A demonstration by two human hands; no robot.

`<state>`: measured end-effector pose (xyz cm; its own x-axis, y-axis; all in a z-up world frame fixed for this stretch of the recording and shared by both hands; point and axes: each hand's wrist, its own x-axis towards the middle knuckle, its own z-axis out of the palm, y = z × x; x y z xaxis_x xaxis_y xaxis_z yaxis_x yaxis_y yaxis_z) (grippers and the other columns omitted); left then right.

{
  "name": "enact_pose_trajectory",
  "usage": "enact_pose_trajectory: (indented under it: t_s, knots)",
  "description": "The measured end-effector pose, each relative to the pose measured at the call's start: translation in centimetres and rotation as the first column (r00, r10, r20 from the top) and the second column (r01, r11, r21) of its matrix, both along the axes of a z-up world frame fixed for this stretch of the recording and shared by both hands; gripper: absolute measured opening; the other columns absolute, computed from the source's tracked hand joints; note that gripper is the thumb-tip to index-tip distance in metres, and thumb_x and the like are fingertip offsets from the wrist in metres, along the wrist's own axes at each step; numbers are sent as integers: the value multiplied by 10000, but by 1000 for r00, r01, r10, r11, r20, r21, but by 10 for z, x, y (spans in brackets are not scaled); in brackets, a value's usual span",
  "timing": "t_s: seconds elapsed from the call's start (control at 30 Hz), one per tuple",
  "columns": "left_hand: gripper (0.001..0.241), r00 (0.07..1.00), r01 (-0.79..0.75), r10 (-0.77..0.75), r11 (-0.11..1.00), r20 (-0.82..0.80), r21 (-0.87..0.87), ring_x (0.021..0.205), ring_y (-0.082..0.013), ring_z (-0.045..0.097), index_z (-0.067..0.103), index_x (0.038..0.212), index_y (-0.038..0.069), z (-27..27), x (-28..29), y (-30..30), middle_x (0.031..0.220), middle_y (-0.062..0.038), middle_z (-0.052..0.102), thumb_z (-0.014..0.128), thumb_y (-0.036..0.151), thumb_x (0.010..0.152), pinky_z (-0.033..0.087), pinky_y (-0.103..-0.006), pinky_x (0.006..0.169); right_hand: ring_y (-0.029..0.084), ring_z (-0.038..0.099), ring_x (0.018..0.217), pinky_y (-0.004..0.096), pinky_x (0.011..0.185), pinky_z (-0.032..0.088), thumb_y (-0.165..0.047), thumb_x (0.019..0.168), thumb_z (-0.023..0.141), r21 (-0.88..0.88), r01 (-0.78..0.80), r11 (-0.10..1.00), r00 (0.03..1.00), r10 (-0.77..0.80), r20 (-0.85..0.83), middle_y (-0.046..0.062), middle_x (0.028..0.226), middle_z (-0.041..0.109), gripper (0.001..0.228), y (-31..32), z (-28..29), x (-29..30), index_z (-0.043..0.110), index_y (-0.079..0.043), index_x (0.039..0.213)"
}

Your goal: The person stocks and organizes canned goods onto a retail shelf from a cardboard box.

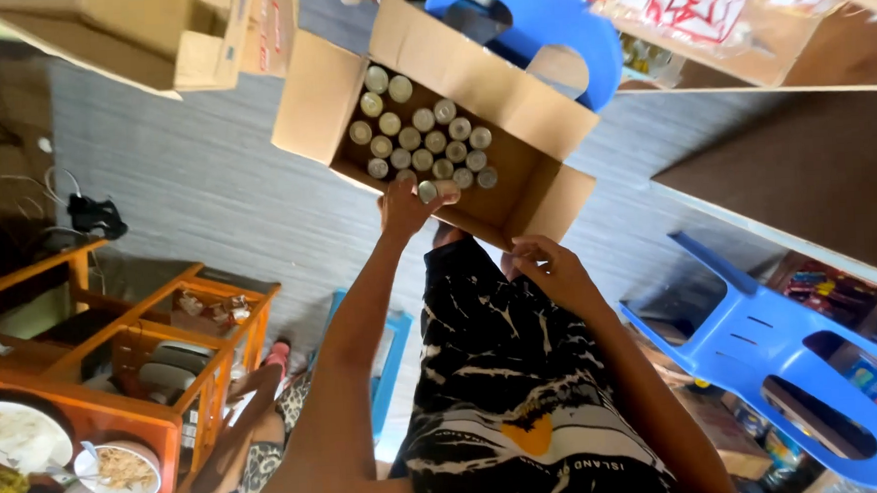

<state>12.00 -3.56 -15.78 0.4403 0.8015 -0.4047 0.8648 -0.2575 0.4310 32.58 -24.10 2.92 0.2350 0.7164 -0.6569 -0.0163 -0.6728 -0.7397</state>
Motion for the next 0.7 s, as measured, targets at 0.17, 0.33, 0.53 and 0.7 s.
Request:
enact_pose_trajectory:
  t_s: [0.17, 0.33, 0.53, 0.7]
  knots:
    - [390, 759, -55, 447, 769, 474, -637, 804, -203, 658, 625, 959, 4, 53, -14, -10, 920, -153, 722, 736, 377, 931, 548, -357, 663, 173, 690, 960, 322, 823, 583, -132, 971, 715, 87, 84, 993, 996, -81, -35, 130, 1070, 704, 424, 2, 2, 9, 622, -59, 1378]
    - [353, 524, 169, 553, 677, 647, -716, 939, -190, 684, 659, 1101, -14, 151, 34, -29, 1027, -98, 689, 597, 328, 1045, 548, -345, 789, 157, 640, 1050, 300, 848, 581, -52, 867, 767, 352, 139, 926, 990, -130, -48, 70, 1324, 570, 731, 38, 77, 22, 402, -98, 1499]
    - [508, 391, 468, 569, 555, 724, -688, 961, -203, 718, 645, 1252, -58, 210, 96, -55, 1106, -132, 730, 382, 348, 1095, 586, -353, 895, 138, 575, 1152, 284, 965, 521, 15, 942, 720, 638, 279, 718, 960, -206, -189, 96, 1408, 544, 750, 32, 109, 42, 353, -36, 1593]
    - [500, 321, 492, 478, 654, 818, -575, 1017, -185, 726, 586, 1326, -52, 269, 118, -56, 1175, -115, 724, 389, 348, 1100, 592, -335, 920, 139, 654, 1002, 305, 847, 589, 25, 922, 719, 626, 366, 689, 925, -344, -162, 110, 1282, 613, 630, 25, 144, 49, 452, 0, 1492]
